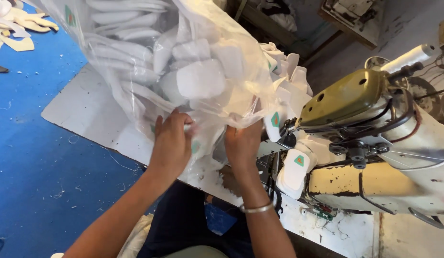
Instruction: The person takes white gloves from a plastic bag and sews them one by one using a sewing machine. The person guides each glove under the needle, operates the machine, and then removes the sewn glove to place it on a growing pile.
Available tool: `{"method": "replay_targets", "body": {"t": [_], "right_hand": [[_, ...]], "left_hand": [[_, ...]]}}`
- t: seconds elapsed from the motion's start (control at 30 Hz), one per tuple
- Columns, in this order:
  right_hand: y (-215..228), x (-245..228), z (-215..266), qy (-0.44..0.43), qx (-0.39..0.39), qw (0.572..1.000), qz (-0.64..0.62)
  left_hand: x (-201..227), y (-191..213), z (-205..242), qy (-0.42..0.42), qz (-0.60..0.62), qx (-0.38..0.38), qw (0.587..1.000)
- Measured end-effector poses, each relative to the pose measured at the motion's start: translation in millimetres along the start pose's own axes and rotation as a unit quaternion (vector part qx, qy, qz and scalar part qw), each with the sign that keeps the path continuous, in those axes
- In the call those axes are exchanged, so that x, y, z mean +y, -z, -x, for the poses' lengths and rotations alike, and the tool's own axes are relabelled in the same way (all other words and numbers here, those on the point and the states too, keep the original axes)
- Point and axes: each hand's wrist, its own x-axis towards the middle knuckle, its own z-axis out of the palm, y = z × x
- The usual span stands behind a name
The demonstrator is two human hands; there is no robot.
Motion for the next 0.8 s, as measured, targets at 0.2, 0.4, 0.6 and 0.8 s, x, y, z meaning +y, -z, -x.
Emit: {"method": "replay_targets", "body": {"t": [0.2,0.4,0.6,0.8], "right_hand": [[-11.3,-17.4,-48.2,0.042,-0.017,0.999,0.003],[14.8,-24.6,-76.3,0.139,-0.087,0.984,-0.077],[-0.7,-12.5,-88.8,0.212,-0.025,0.975,0.056],[-40.9,52.9,-102.4,0.089,-0.149,0.985,-0.014]], "left_hand": [[33.3,-4.7,-21.3,-0.085,-0.009,0.114,0.99],[40.8,-4.6,-54.3,-0.088,0.028,0.161,0.983],[15.4,33.4,-89.1,0.163,0.661,0.075,0.729],[-34.5,150.0,-84.8,0.175,0.724,0.022,0.667]]}}
